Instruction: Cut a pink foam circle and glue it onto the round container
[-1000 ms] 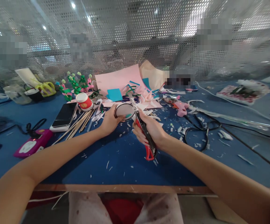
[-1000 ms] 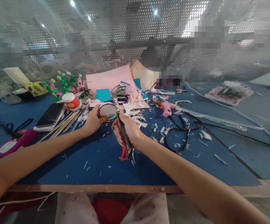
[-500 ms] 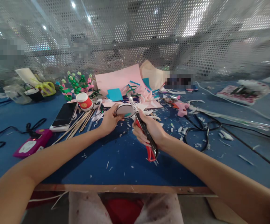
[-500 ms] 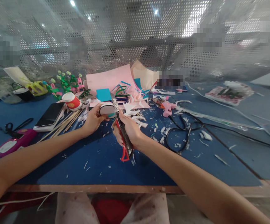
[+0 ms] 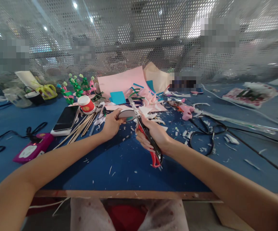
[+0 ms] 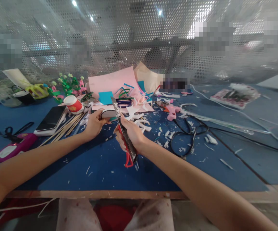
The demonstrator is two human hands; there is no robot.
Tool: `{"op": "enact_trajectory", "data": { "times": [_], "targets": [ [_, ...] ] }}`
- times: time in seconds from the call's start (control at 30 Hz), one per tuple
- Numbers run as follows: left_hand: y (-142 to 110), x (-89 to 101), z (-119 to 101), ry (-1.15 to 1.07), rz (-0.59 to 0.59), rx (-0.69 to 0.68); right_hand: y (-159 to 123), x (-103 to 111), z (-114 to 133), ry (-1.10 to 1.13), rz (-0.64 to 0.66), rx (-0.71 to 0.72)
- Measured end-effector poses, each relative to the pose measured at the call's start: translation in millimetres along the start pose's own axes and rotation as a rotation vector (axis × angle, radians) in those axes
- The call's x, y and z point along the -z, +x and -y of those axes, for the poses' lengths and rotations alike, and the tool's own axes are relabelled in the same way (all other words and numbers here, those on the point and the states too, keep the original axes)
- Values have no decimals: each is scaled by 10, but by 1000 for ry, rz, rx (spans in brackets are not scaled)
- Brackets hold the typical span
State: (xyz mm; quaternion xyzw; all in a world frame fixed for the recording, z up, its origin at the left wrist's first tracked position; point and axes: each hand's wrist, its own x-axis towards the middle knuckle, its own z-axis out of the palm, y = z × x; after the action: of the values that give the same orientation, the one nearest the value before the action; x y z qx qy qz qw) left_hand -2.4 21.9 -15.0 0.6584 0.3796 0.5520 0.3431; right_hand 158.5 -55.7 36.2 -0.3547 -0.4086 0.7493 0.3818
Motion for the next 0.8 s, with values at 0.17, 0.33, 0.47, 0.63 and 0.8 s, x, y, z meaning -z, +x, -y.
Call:
{"op": "enact_trajectory", "data": {
  "times": [0.17,0.33,0.47,0.63,0.8],
  "targets": [
    [-11,-4,-64,9,-9,20,2,9,-20,12,9,4],
    [-59,-28,-101,75,58,-37,-11,-12,-4,5,12,18],
    [-38,-26,-44,32,32,-7,-6,-17,-20,-8,-5,16],
    [-15,-9,-20,43,-10,6,10,-6,-37,1,-37,34],
    [-25,-9,-103,37,-9,39,18,-2,-21,19,-66,54]
  ]
}}
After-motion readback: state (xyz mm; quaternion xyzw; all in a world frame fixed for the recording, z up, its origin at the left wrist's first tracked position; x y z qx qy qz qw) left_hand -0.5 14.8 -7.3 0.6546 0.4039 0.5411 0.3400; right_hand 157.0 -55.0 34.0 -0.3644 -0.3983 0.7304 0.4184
